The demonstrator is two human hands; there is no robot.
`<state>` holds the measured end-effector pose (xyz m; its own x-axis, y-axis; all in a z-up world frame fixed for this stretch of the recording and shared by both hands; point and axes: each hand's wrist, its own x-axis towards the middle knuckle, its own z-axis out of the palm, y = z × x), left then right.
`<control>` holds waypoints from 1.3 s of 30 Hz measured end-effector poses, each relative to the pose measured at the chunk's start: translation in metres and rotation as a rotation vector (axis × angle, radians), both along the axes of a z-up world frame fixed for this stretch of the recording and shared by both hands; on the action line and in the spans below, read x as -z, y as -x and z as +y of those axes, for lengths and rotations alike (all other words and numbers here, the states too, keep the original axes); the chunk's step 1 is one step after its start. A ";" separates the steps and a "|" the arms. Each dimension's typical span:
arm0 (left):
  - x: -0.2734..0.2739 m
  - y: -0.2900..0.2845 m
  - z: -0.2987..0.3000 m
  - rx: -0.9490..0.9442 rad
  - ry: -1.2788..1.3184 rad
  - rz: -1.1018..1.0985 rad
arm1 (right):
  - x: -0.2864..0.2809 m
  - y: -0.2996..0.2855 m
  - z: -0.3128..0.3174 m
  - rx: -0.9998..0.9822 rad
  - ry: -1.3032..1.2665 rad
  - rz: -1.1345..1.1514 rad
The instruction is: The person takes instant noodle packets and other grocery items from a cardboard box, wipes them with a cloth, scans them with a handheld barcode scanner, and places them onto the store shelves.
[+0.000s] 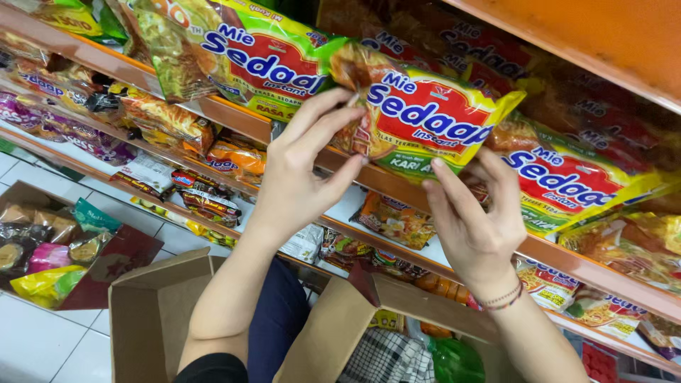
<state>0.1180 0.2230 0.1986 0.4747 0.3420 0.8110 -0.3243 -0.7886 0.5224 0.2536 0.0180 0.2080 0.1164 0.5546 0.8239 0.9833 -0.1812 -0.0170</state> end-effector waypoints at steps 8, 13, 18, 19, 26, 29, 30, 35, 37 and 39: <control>0.001 -0.003 -0.003 -0.014 0.059 -0.018 | -0.004 0.004 -0.001 0.041 0.031 0.052; -0.006 0.002 -0.019 -0.323 -0.186 -0.053 | -0.012 0.003 -0.003 0.139 0.113 -0.046; -0.012 0.001 -0.026 -0.157 -0.277 0.015 | -0.026 0.005 0.006 0.100 0.132 -0.238; -0.013 0.000 -0.026 -0.121 -0.262 0.026 | -0.030 0.004 0.008 0.087 0.140 -0.214; -0.017 -0.005 -0.025 -0.051 -0.237 0.061 | -0.044 0.004 0.007 0.164 0.257 -0.255; -0.019 -0.004 -0.026 -0.021 -0.221 0.092 | -0.043 0.000 0.004 0.168 0.241 -0.223; -0.020 -0.005 -0.026 -0.013 -0.216 0.100 | -0.041 0.000 0.003 0.175 0.239 -0.220; -0.014 -0.006 -0.029 -0.011 -0.165 0.091 | -0.025 -0.002 -0.002 0.211 0.241 -0.234; -0.010 -0.008 -0.030 -0.025 -0.151 0.079 | -0.021 -0.004 -0.003 0.204 0.230 -0.222; -0.006 -0.010 -0.031 -0.025 -0.123 0.054 | -0.019 -0.005 -0.002 0.198 0.219 -0.220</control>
<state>0.1278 0.1924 0.2047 0.5113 0.2540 0.8210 -0.2781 -0.8550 0.4378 0.2587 0.0163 0.2271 0.0726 0.7049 0.7056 0.9045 -0.3447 0.2513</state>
